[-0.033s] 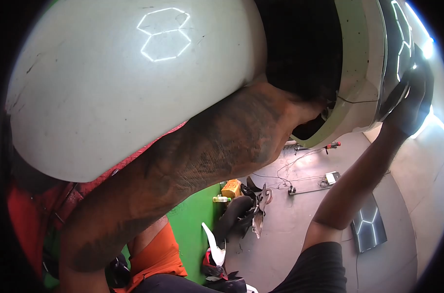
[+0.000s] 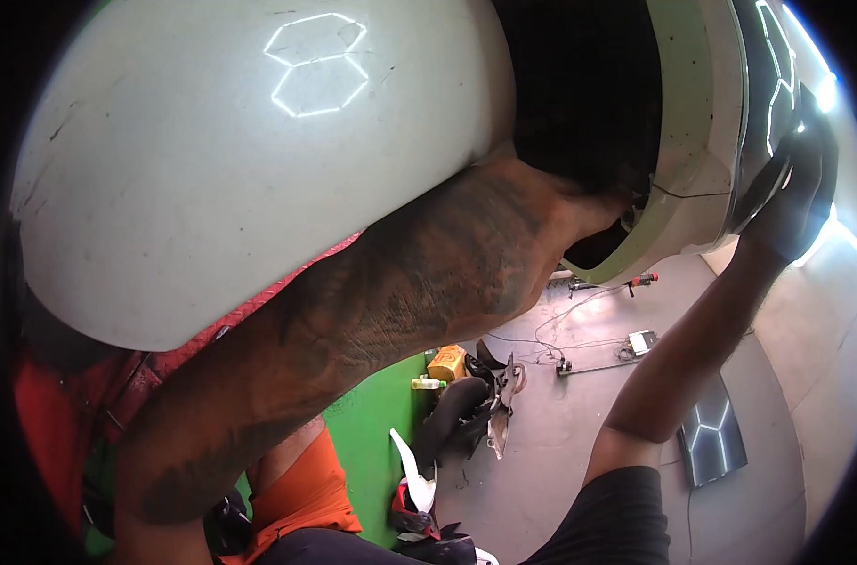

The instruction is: Dismantling and repairing the front fairing of a white scooter-style motorcycle.

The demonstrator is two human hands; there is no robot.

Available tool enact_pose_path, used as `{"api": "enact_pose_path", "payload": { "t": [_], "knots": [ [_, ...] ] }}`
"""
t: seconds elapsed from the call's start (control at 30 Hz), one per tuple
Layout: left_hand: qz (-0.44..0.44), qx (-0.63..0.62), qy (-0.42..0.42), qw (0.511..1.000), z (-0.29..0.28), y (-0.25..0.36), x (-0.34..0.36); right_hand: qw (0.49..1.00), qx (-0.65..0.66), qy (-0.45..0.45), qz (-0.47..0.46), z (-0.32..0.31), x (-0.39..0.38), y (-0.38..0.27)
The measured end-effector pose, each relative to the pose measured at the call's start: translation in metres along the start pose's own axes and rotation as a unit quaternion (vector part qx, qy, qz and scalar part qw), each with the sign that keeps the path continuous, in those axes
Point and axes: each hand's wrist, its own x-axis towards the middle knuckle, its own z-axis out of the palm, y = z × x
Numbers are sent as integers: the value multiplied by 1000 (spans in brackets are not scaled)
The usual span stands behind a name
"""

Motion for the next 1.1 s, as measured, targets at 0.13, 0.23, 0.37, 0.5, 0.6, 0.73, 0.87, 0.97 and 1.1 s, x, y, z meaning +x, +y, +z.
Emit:
{"api": "enact_pose_path", "payload": {
  "t": [0.13,0.23,0.37,0.5,0.6,0.73,0.87,0.97,1.1],
  "knots": [
    [0,-2,-8,1000,-1,1,0,999,43,8,15,-1,3,6],
    [8,-3,9,1000,2,1,-3,1000,4,11,12,-6,4,14],
    [21,71,53,996,14,-7,-1,999,-1,-14,-48,-13,7,25],
    [-28,161,18,986,17,7,0,1000,14,3,-27,-4,3,13],
    [-15,211,10,977,20,2,1,999,39,2,-10,-3,3,12],
    [73,245,12,967,16,-6,-3,999,-8,-28,-45,-13,10,26],
    [97,247,-23,964,8,-6,1,963,-91,-48,-250,-18,15,37],
    [85,210,-43,973,6,-5,6,902,-230,-38,-363,-20,18,41],
    [14,84,20,996,14,-5,-4,894,-266,-55,-357,-23,19,40]
  ]
}}
